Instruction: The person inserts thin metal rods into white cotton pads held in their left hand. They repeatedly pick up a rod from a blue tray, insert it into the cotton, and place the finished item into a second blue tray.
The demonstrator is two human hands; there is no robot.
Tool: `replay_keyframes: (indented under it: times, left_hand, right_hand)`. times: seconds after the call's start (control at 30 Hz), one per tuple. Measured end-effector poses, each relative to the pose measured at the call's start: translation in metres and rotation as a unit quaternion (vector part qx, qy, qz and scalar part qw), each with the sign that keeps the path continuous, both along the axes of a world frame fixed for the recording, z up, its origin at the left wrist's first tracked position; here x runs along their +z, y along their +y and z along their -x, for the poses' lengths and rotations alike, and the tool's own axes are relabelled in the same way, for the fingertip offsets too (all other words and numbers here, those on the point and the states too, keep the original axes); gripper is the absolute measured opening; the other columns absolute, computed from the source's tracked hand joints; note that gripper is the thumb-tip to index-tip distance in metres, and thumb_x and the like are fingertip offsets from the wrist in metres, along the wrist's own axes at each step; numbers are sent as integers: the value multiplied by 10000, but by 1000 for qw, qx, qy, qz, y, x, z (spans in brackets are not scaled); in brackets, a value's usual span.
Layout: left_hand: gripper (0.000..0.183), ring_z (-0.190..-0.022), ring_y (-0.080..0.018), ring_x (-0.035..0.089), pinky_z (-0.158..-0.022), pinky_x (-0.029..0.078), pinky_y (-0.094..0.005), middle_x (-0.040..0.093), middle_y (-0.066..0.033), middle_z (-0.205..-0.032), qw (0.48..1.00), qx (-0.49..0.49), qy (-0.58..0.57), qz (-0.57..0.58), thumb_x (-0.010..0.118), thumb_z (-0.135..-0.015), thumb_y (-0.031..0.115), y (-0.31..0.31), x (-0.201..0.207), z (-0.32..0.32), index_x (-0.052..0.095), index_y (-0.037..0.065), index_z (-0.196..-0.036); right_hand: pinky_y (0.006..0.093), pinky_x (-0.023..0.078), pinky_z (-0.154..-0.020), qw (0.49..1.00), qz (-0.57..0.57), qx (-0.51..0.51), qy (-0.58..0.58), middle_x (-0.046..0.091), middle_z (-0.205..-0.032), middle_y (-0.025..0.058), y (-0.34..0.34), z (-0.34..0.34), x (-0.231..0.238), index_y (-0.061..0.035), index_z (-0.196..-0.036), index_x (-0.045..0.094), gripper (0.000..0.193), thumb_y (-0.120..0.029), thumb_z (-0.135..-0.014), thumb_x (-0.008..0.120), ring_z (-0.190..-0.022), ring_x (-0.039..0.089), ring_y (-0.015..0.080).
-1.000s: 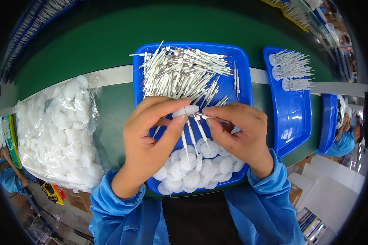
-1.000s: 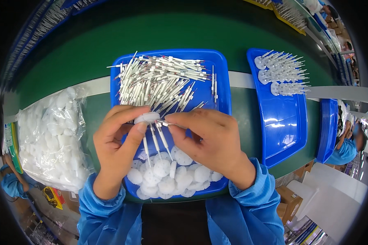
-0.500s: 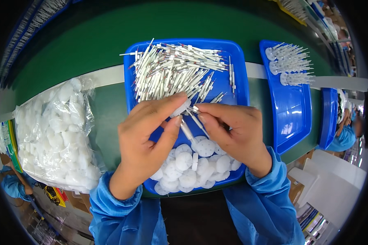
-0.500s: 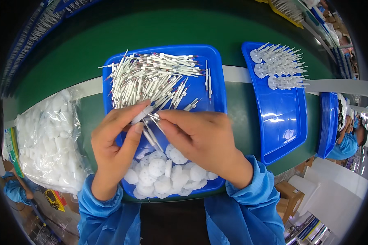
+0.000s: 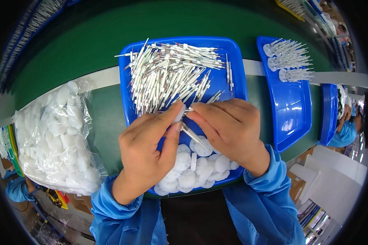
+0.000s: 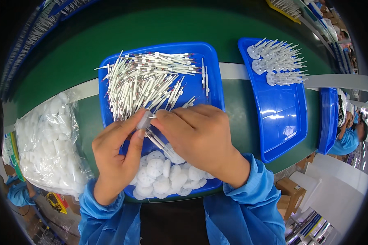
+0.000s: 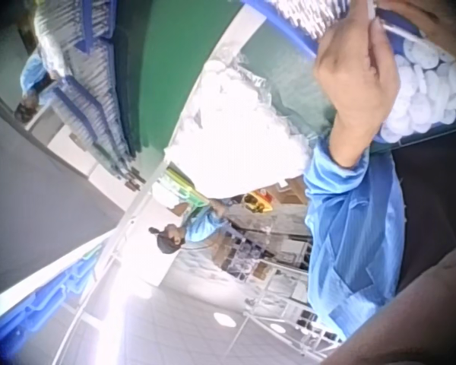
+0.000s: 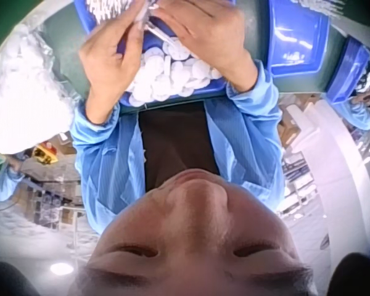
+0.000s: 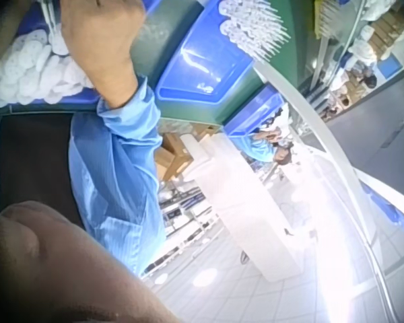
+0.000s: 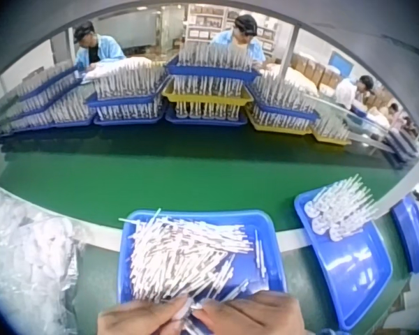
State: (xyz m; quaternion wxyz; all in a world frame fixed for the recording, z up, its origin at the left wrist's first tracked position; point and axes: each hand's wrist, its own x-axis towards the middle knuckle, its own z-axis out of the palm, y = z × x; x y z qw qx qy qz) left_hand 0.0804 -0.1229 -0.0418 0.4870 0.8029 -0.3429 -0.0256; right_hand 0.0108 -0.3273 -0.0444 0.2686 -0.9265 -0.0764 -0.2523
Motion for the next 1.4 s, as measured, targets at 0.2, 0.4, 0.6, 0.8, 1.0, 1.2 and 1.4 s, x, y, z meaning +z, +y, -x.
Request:
replay_keyframes:
  times: [0.2, 0.4, 0.6, 0.8, 1.0, 1.2, 1.4]
  left_hand:
    - [433, -853, -269, 753, -721, 586, -354, 806, -149, -1013, 999, -4, 41, -3, 872, -882, 43, 2, 1, 3, 787, -6, -1304]
    - [538, -1026, -260, 705, -780, 573, -347, 773, -116, -1185, 992, -16, 99, 72, 957, -823, 141, 1, -3, -8, 776, 63, -1324]
    - [578, -1041, -269, 683, -817, 557, -356, 716, -75, -1242, 994, -11, -26, 102, 965, -690, 29, -5, -8, -6, 826, 77, -1249]
    - [594, -1082, -298, 724, -907, 568, -394, 774, -106, -1234, 994, -23, -24, 105, 944, -710, 13, -6, -2, -7, 803, 55, -1286]
    - [565, -1089, -304, 742, -920, 571, -395, 803, -115, -1222, 994, -43, -48, 92, 915, -741, -1, -6, -1, -9, 787, 45, -1290]
    - [543, -1106, -305, 745, -925, 573, -381, 785, -130, -1271, 992, -62, -59, 94, 900, -774, -5, -4, -3, -12, 798, 52, -1305]
    - [320, -1158, -221, 715, -912, 567, -291, 740, -182, -1383, 966, 30, 99, 239, 693, -1080, 149, 21, -16, -28, 775, -10, -1346]
  right_hand:
    - [346, 549, -582, 1000, 2, 9, 20, 791, -831, 62, 1, 0, 6, -67, -1009, 819, 229, -109, -813, 930, -662, 744, 235]
    - [359, 600, -800, 995, -94, 41, 16, 802, -956, 69, -9, -3, 4, -55, -1101, 810, 338, -96, -795, 947, -872, 785, 257]
    - [310, 591, -833, 918, -361, 72, 148, 798, -987, 76, -5, 4, 11, -10, -1225, 769, 325, 6, -913, 856, -897, 756, 144]
    - [264, 586, -793, 858, -474, 72, 186, 787, -979, 59, -1, 7, 9, 17, -1222, 729, 248, 11, -985, 803, -886, 746, 99]
    - [263, 602, -808, 838, -498, 90, 202, 780, -995, 52, -7, 5, 6, 9, -1190, 705, 219, 19, -989, 790, -915, 767, 110]
    - [293, 608, -823, 839, -504, 68, 193, 784, -1008, 50, -2, 12, 6, -21, -1165, 721, 235, 32, -950, 800, -928, 766, 124]
    - [339, 593, -792, 984, -63, 83, 146, 756, -983, 49, -6, -5, 20, -102, -985, 755, 191, -42, -826, 841, -871, 760, 191]
